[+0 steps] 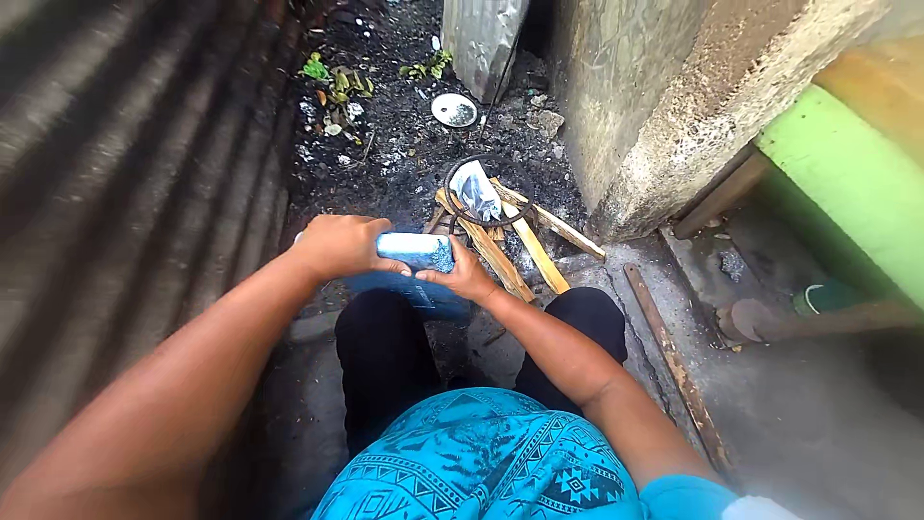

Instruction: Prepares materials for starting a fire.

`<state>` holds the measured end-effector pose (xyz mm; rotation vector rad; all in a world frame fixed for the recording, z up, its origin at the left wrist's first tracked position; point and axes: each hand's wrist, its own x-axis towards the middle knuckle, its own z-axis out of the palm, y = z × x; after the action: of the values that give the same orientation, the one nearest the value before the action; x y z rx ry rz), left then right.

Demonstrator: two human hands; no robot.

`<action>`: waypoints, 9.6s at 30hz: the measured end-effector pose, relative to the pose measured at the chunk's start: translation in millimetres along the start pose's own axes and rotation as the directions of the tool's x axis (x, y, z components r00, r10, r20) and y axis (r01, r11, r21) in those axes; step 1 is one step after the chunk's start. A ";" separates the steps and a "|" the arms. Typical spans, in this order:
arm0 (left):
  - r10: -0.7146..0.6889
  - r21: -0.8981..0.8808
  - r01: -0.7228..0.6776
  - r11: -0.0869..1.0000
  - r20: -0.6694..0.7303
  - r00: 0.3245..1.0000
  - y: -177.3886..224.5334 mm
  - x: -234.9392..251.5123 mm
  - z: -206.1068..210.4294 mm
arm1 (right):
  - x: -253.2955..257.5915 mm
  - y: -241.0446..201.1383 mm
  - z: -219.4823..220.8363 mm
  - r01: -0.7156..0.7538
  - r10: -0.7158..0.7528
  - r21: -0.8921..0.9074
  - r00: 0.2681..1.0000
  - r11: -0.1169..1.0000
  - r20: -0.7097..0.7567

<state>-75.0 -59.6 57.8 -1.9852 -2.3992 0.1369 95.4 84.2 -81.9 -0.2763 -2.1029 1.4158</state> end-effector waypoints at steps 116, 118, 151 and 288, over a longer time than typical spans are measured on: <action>-0.416 -0.800 0.134 0.584 -0.153 0.896 111.0 9.6 87.2 | -90.2 -25.7 -92.2 0.214 -0.386 -0.675 0.915 0.706 -0.114; -0.511 -0.887 0.236 0.397 0.000 0.859 105.1 1.6 108.9 | -94.3 -31.0 -73.6 0.395 -0.500 -0.741 0.861 0.543 0.093; 0.468 -0.870 0.174 0.462 0.405 0.786 63.4 128.8 155.6 | 45.4 37.2 -109.5 -0.092 0.632 -0.687 0.494 0.721 0.597; 0.270 -0.944 0.013 0.329 0.107 0.957 129.3 169.7 154.4 | -95.7 75.3 -274.1 -0.404 0.497 -0.444 0.860 0.800 0.113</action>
<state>8.1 122.9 -112.9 -2.6401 -2.7313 -1.4983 318.1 283.2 -110.0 -0.8807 -2.6427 1.2832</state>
